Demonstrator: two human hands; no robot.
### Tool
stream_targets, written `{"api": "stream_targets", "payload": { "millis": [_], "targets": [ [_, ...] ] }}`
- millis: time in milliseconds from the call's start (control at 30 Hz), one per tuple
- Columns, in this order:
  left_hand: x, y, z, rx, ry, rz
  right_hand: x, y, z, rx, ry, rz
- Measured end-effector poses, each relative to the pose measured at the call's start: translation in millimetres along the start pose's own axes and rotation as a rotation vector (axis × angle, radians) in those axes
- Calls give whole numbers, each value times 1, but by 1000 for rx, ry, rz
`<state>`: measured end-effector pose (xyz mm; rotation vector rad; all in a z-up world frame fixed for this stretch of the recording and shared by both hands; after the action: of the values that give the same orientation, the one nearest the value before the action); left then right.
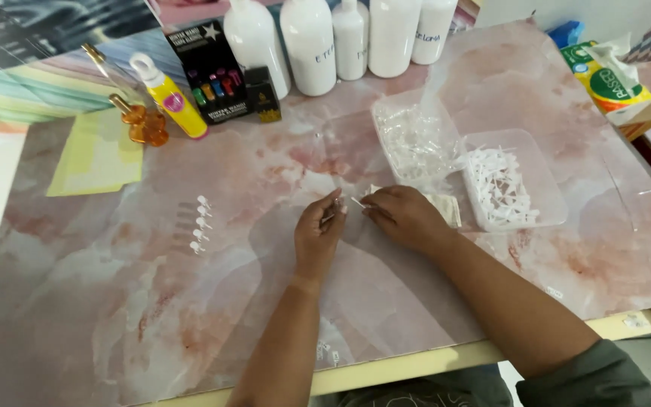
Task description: Assembling perfume sprayer heads by manually inserting plastic dip tubes into the sprayer mechanism.
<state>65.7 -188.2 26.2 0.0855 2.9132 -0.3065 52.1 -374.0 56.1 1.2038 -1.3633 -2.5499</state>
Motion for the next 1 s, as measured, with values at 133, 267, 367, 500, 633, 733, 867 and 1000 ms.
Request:
{"api": "stream_targets", "payload": {
  "millis": [133, 267, 367, 500, 633, 733, 867, 1000],
  "targets": [
    [-11, 5, 5, 36, 25, -12, 5, -21, -22, 224, -207, 244],
    [-15, 9, 20, 50, 81, -21, 9, -32, -21, 325, -181, 261],
    [-16, 8, 19, 60, 111, -8, 13, -41, -25, 390, -131, 235],
    [-17, 9, 12, 123, 185, -12, 9, -33, -13, 385, -170, 235],
    [-15, 9, -10, 237, 279, -60, 12, -27, -14, 265, -235, 176],
    [-17, 14, -7, 205, 290, -44, 4, -6, -6, 152, -213, 125],
    [-18, 13, 3, 195, 314, 9, 0, 16, 3, 124, -229, 57],
    [-19, 10, 8, 183, 293, 64, -3, 22, 9, 57, -220, 15]
  ]
}}
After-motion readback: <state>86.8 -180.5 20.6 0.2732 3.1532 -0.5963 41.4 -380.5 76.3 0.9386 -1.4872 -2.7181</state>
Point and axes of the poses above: each hand's wrist, its own x-axis away from the middle knuckle, its own y-axis out of the back of the hand, z = x × y, the point moved 4 cm from there along -x, towards the middle knuckle, and after that the axes turned 7 degrees about x, right-handed, at the moved point
